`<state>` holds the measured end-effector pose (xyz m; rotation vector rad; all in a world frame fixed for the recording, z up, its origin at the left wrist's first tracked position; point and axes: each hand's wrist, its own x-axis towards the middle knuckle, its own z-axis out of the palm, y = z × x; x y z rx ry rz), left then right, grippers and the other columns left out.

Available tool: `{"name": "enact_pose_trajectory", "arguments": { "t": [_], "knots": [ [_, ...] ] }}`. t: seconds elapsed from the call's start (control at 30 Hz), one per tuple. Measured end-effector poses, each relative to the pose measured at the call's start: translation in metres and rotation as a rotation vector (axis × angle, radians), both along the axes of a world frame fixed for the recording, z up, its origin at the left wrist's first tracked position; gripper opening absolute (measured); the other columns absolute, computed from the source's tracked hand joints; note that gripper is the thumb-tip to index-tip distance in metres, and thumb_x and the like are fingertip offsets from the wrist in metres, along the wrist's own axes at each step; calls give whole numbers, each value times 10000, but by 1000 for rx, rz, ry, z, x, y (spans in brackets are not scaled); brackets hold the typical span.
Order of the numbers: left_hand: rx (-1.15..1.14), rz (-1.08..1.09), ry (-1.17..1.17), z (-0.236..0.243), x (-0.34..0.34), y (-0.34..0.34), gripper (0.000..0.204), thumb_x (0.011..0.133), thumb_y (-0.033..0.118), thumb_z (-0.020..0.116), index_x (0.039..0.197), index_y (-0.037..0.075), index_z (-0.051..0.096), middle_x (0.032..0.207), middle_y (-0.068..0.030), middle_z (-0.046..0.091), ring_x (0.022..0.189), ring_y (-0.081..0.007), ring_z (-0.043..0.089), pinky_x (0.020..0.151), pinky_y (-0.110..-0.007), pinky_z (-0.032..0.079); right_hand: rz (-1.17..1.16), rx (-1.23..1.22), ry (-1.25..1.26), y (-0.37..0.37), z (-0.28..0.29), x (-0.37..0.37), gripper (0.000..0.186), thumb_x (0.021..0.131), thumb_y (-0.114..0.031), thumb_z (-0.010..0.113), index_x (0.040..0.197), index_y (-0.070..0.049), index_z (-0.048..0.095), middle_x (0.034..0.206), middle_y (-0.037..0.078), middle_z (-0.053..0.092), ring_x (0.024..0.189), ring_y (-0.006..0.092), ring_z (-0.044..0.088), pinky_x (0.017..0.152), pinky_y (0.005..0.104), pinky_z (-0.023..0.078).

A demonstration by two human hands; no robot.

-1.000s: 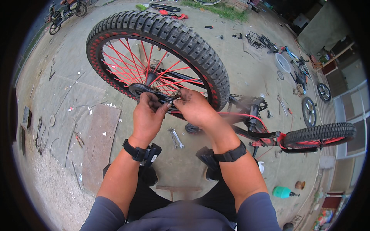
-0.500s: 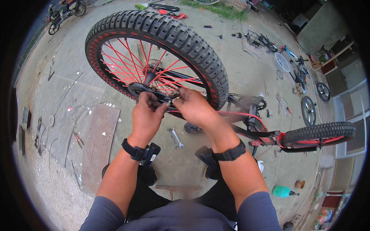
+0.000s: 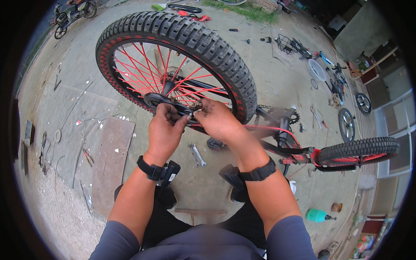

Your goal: The person walks to an overturned red mountain bike and works on the rear derailleur and cassette area. They remove a small component, inspect it, and then reattach it to the bike frame, tightening it by hand.

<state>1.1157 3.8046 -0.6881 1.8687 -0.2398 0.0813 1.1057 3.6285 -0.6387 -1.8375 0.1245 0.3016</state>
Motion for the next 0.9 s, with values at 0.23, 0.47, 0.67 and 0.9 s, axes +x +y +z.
{"name": "enact_pose_trajectory", "arguments": {
  "t": [0.23, 0.47, 0.67, 0.9],
  "knots": [
    [33, -5, -44, -1, 1, 1, 349, 862, 43, 789, 1096, 12, 532, 764, -42, 663, 667, -92, 620, 595, -259, 492, -5, 19, -5, 0, -1, 1, 118, 955, -66, 596, 1016, 35, 595, 947, 97, 679, 883, 123, 573, 813, 330, 482],
    [63, -70, -272, 9, 1, 3, 421, 828, 19, 784, 1219, 80, 640, 733, -46, 638, 630, -144, 618, 590, -288, 492, 1, 5, -9, 1, -1, 0, 131, 964, -69, 579, 1043, 35, 588, 970, 100, 680, 895, 123, 576, 821, 329, 485],
    [58, -71, -321, 8, 3, 4, 375, 824, 12, 772, 1180, 81, 675, 782, -71, 669, 674, -186, 647, 626, -315, 517, -6, -7, -11, 4, 4, -1, 124, 962, -69, 580, 1029, 36, 582, 960, 102, 676, 888, 128, 571, 822, 336, 484],
    [81, -80, -326, 9, 3, 4, 343, 826, 26, 772, 1156, 57, 688, 926, -110, 716, 745, -235, 683, 687, -335, 544, 15, -30, -52, 0, -5, 1, 117, 954, -74, 587, 999, 34, 577, 909, 106, 658, 860, 139, 561, 810, 346, 481]
  ]
}}
